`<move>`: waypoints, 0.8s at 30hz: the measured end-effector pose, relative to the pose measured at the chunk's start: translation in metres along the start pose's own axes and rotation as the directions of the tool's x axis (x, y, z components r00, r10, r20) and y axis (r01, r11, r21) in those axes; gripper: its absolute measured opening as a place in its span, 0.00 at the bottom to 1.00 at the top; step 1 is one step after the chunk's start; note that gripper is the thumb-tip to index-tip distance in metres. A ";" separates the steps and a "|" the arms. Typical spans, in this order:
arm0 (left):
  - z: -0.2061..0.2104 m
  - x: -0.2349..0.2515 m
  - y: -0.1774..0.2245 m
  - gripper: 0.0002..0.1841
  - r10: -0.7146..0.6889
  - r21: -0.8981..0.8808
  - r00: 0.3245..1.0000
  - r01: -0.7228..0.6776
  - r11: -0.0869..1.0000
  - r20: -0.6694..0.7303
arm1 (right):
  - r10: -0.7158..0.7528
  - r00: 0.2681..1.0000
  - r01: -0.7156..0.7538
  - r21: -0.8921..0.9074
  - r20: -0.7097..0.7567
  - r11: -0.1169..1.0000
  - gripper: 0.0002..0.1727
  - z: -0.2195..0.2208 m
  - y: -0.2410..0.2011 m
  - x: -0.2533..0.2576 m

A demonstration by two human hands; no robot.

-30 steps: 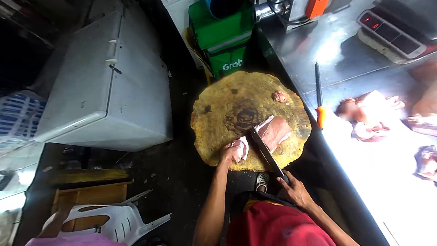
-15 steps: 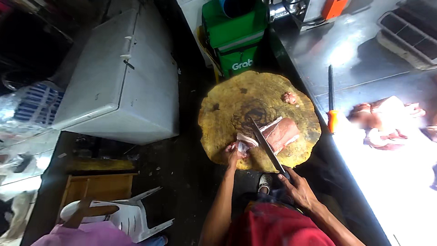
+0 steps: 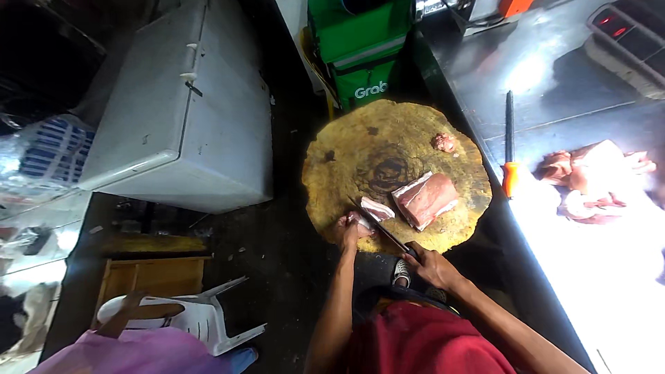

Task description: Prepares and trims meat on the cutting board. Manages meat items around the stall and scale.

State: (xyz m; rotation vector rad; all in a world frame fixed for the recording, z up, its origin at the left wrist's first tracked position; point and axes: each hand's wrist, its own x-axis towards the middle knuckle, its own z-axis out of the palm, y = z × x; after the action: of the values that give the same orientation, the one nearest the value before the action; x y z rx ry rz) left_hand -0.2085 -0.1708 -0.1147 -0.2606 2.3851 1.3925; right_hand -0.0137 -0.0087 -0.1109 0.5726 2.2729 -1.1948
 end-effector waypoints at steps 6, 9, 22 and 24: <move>-0.024 -0.020 0.029 0.16 0.051 -0.457 0.993 0.003 0.890 0.105 | 0.020 0.996 0.005 0.283 -0.084 0.959 0.27 0.017 0.049 -0.038; -0.034 -0.033 0.043 0.16 0.075 -0.594 0.988 0.019 0.804 0.133 | 0.028 0.993 0.017 0.374 -0.114 0.927 0.28 0.028 0.049 -0.044; -0.004 -0.014 -0.033 0.18 0.109 0.215 0.991 -0.090 0.973 -0.080 | -0.236 0.920 0.323 0.264 -0.311 0.909 0.31 0.011 -0.010 -0.058; -0.002 -0.014 -0.040 0.14 0.139 0.247 0.988 -0.120 0.961 -0.060 | -0.324 0.872 0.436 0.282 -0.367 0.855 0.31 0.005 -0.030 -0.061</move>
State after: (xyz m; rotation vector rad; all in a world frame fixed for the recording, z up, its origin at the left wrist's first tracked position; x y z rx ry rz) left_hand -0.1826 -0.1924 -0.1399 -0.0953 2.6479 1.1446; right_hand 0.0177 -0.0372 -0.0576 0.4662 2.5266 -1.8618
